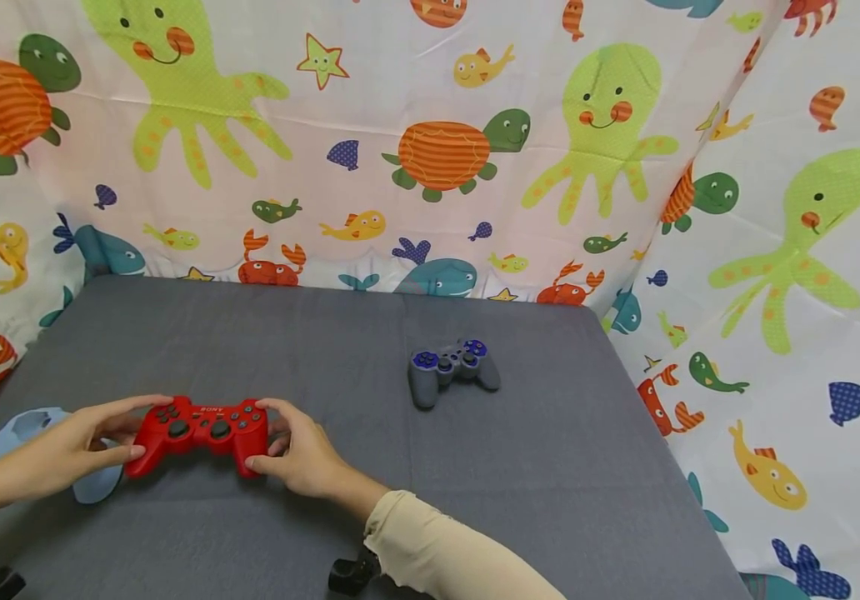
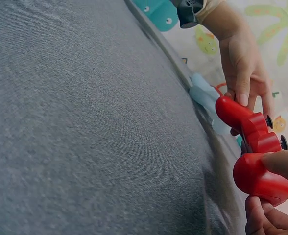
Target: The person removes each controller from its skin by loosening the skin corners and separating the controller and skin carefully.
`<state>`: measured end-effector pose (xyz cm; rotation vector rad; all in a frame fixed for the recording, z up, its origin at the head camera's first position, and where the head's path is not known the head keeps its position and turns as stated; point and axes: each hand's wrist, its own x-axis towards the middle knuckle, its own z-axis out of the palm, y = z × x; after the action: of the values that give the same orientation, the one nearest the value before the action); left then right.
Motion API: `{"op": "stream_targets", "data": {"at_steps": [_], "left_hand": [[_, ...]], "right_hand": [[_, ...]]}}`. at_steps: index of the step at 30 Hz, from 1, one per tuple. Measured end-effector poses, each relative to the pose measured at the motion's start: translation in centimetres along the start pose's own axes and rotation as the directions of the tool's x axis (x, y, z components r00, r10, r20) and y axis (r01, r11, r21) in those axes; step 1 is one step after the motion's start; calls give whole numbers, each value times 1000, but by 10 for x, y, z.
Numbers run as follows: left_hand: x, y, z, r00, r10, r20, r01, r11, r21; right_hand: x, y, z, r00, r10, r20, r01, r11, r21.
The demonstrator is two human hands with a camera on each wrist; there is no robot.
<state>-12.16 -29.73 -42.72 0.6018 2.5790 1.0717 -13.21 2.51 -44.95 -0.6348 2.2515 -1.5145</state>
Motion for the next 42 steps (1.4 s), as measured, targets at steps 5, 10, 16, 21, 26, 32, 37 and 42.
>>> {"op": "stream_targets", "data": {"at_steps": [5, 10, 16, 21, 26, 32, 37, 42], "left_hand": [[-3, -2, 1, 1000, -14, 13, 14, 1000, -6], [-6, -4, 2, 999, -47, 20, 47, 999, -12], [-10, -4, 3, 997, -64, 43, 65, 998, -23], [-11, -1, 2, 995, -68, 71, 71, 997, -37], [-14, 1, 1, 994, -82, 79, 85, 995, -47], [-15, 0, 1, 992, -100, 74, 103, 994, -42], [-16, -1, 2, 992, -111, 64, 112, 993, -25], [-17, -3, 6, 991, -124, 41, 123, 992, 15]], "right_hand": [[-2, 3, 3, 1000, -2, 9, 2, 1000, 2], [-3, 2, 7, 1000, 12, 4, -12, 999, 31], [-5, 1, 10, 999, 33, 13, -34, 998, 59], [-7, 2, 11, 999, 36, 20, -37, 997, 65], [-8, 2, 13, 999, 39, 32, -41, 997, 59], [-10, 3, 14, 998, 35, 48, -37, 998, 55], [-11, 5, 16, 998, 43, 53, -48, 995, 88], [-11, 6, 17, 997, 36, 63, -41, 996, 76]]}}
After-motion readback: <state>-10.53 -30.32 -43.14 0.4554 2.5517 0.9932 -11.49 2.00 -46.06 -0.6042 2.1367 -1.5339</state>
